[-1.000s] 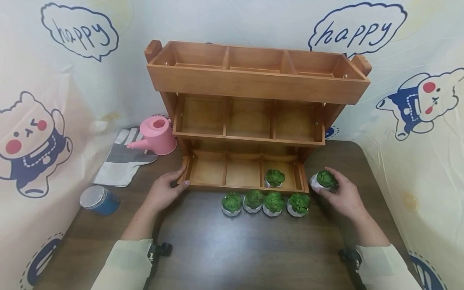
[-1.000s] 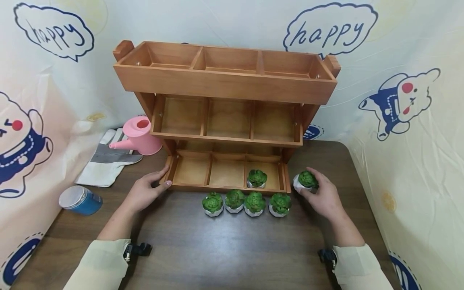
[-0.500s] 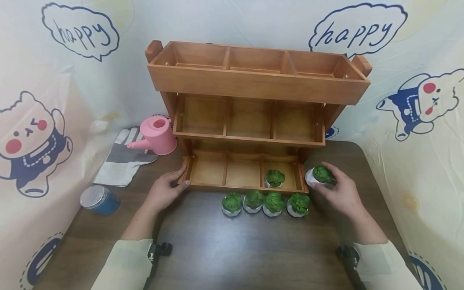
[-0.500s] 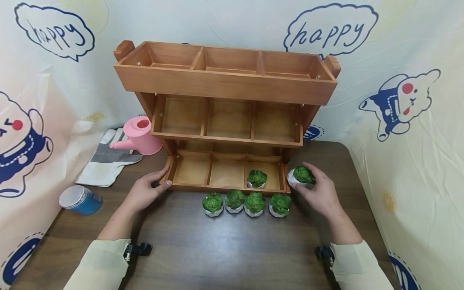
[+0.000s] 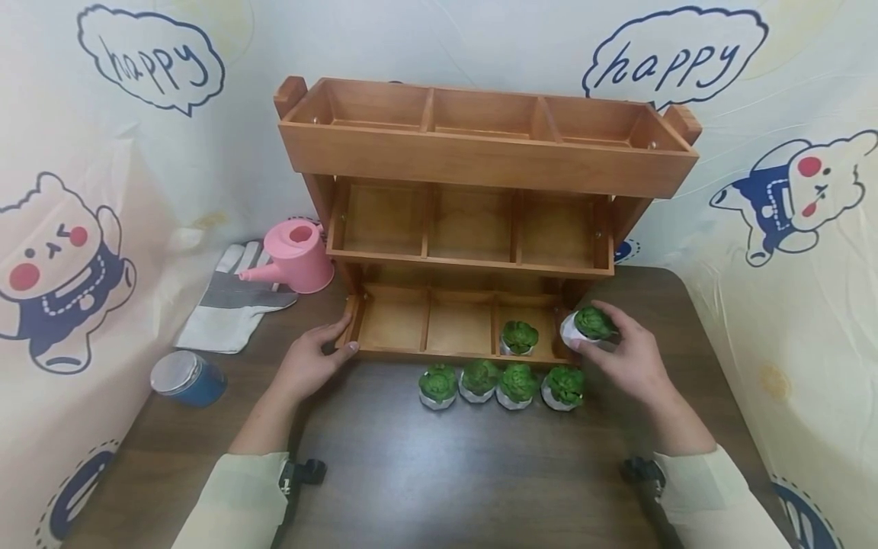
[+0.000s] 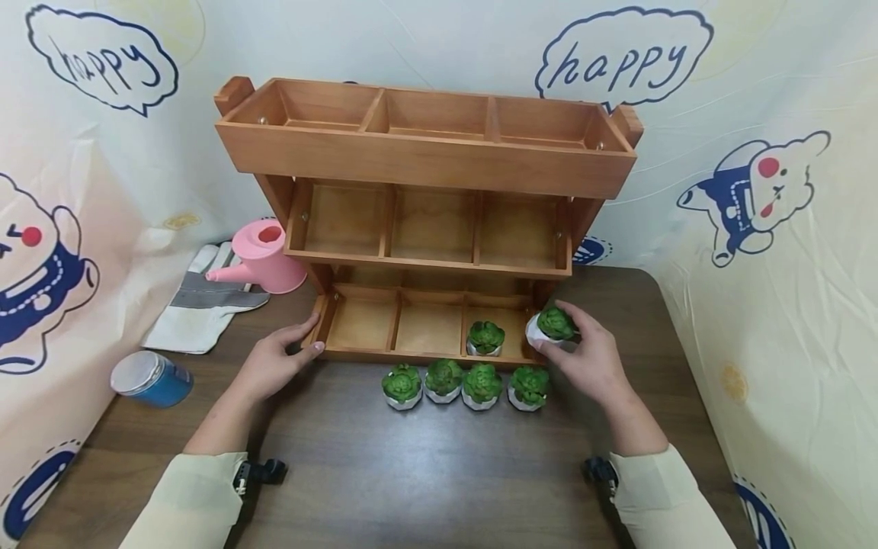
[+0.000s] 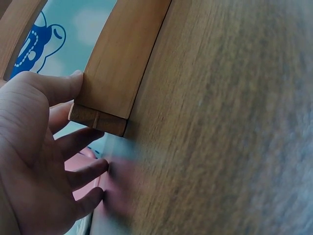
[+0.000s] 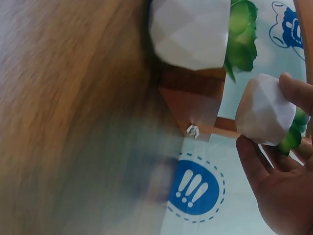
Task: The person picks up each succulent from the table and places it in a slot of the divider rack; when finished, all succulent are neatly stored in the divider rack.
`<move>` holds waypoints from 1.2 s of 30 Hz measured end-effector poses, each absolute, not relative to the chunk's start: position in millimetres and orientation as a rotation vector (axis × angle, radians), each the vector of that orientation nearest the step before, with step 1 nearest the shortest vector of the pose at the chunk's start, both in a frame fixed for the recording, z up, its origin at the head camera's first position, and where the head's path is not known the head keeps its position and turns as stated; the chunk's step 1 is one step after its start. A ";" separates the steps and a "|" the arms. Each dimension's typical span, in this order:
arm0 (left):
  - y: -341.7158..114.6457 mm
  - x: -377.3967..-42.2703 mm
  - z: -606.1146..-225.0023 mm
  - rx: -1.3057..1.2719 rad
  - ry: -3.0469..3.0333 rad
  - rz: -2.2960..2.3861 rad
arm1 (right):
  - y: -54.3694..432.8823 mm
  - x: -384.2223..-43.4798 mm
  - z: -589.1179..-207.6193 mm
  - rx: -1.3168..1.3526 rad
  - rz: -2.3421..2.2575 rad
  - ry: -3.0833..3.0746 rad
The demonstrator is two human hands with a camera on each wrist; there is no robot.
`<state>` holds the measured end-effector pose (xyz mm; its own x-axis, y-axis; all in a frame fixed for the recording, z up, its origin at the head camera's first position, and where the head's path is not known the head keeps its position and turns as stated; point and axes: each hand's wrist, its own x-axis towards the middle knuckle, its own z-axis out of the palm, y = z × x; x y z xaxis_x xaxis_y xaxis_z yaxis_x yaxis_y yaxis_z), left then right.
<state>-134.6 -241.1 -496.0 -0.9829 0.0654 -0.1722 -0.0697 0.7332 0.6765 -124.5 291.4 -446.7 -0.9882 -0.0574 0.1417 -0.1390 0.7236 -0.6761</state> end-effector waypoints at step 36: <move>-241.7 -135.4 -498.1 0.005 2.753 1.101 | 210.5 -133.4 -433.5 0.441 1.211 -2.840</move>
<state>-135.4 -241.7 -498.1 -0.9844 0.0682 -0.1623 -0.0625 0.7264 0.6844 -133.4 210.5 -433.5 -0.9598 -0.2486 0.1303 -0.2661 0.6585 -0.7040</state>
